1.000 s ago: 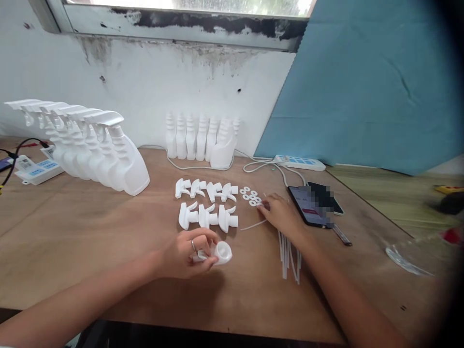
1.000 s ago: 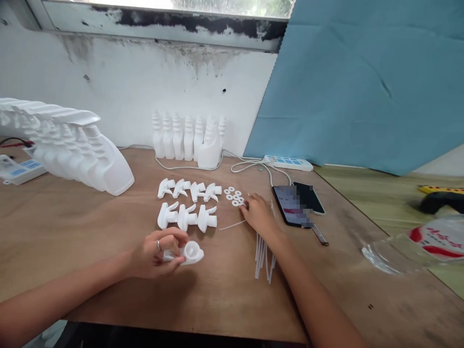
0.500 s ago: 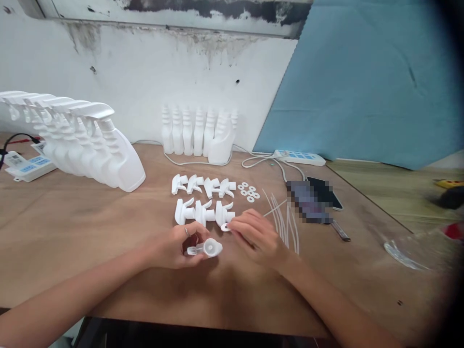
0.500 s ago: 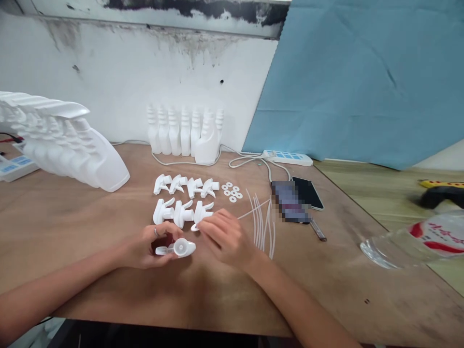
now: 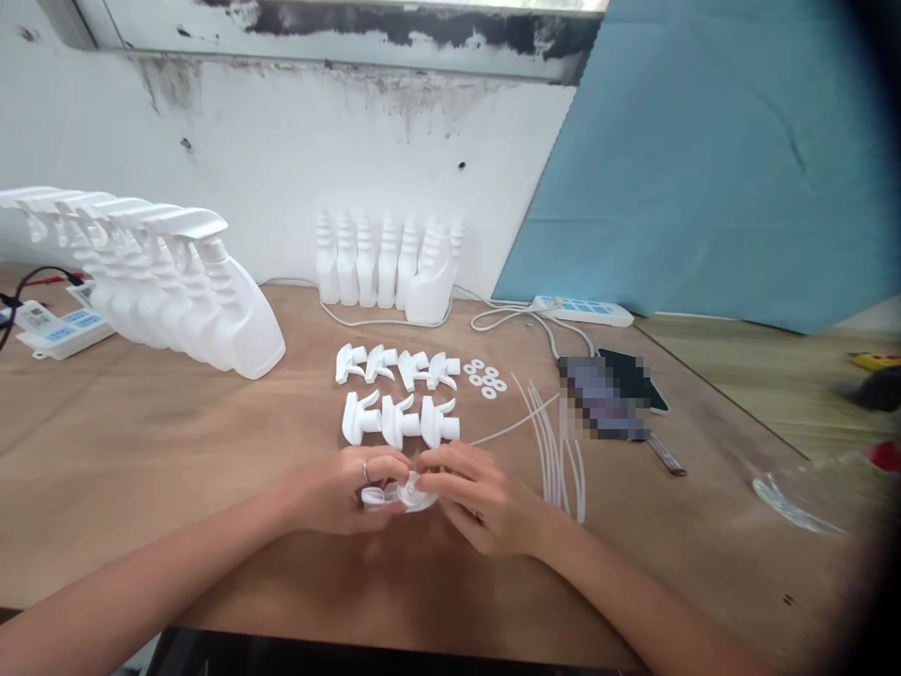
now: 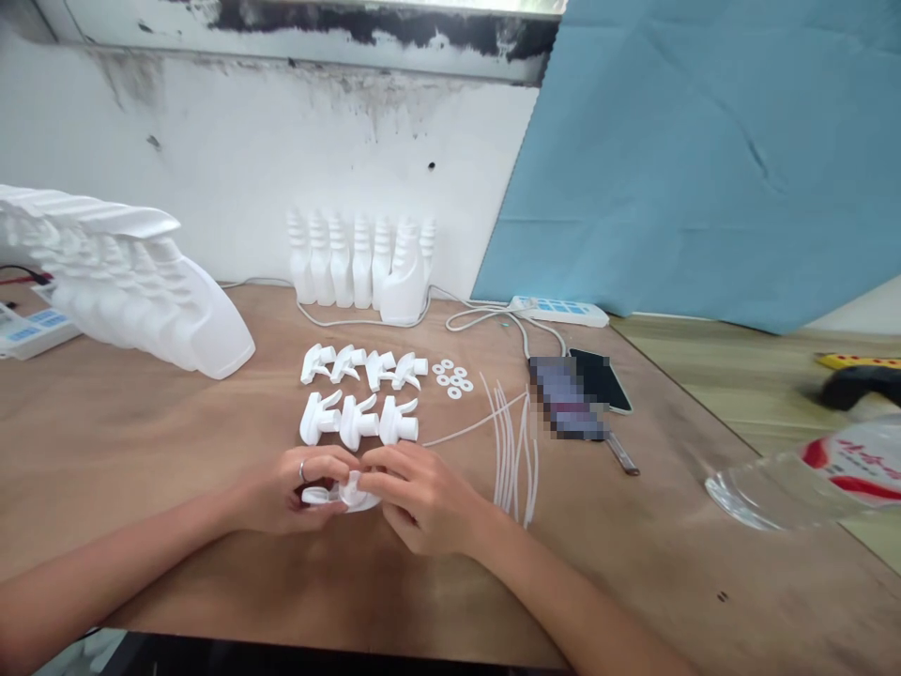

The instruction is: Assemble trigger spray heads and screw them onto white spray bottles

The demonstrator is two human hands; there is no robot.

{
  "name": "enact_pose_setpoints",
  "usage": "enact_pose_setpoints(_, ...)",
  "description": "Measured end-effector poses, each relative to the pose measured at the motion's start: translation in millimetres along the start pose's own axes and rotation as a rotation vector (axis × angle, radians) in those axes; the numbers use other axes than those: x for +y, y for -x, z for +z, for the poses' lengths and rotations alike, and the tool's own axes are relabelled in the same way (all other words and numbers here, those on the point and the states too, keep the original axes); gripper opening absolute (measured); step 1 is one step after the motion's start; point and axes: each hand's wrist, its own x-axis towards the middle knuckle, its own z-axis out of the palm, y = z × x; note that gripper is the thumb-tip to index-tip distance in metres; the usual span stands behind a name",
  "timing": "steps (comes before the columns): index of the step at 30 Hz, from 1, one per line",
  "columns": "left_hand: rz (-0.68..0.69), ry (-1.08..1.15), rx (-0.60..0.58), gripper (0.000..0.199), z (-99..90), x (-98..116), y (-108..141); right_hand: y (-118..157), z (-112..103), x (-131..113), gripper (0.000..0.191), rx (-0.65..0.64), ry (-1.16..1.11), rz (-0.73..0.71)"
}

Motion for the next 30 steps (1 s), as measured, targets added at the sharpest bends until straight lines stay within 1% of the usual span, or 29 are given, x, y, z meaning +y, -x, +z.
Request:
enact_pose_setpoints(1,0.050,-0.045,-0.006,0.027,-1.2,1,-2,0,-1,0,0.034,-0.018,-0.007,0.011)
enact_pose_setpoints(3,0.103,-0.160,-0.024,0.026,-3.7,4,-5,-1,-1,-1,0.034,-0.050,-0.003,0.018)
enact_pose_setpoints(7,0.152,-0.368,-0.034,0.022,-5.4,9,-5,-4,-3,-3,0.028,-0.108,0.022,0.053)
enact_pose_setpoints(10,0.179,-0.429,-0.022,0.027,-4.1,8,-4,-5,-3,-1,0.020,-0.115,0.008,0.047)
enact_pose_setpoints(13,0.189,-0.425,0.012,0.025,-2.9,6,-4,-2,1,4,0.023,-0.085,-0.018,0.020)
enact_pose_setpoints(17,0.194,-0.390,0.045,0.024,-2.7,5,-5,3,6,8,0.025,-0.043,-0.063,0.076)
enact_pose_setpoints(21,0.195,-0.371,0.038,0.023,-3.0,3,-3,3,5,6,0.026,-0.071,-0.076,0.101)
enact_pose_setpoints(26,0.182,-0.341,0.026,0.017,-2.8,1,-2,0,2,6,0.028,-0.109,-0.130,0.120)
enact_pose_setpoints(30,0.167,-0.356,0.008,0.013,-2.7,4,-3,-1,3,6,0.029,-0.101,-0.127,0.073)
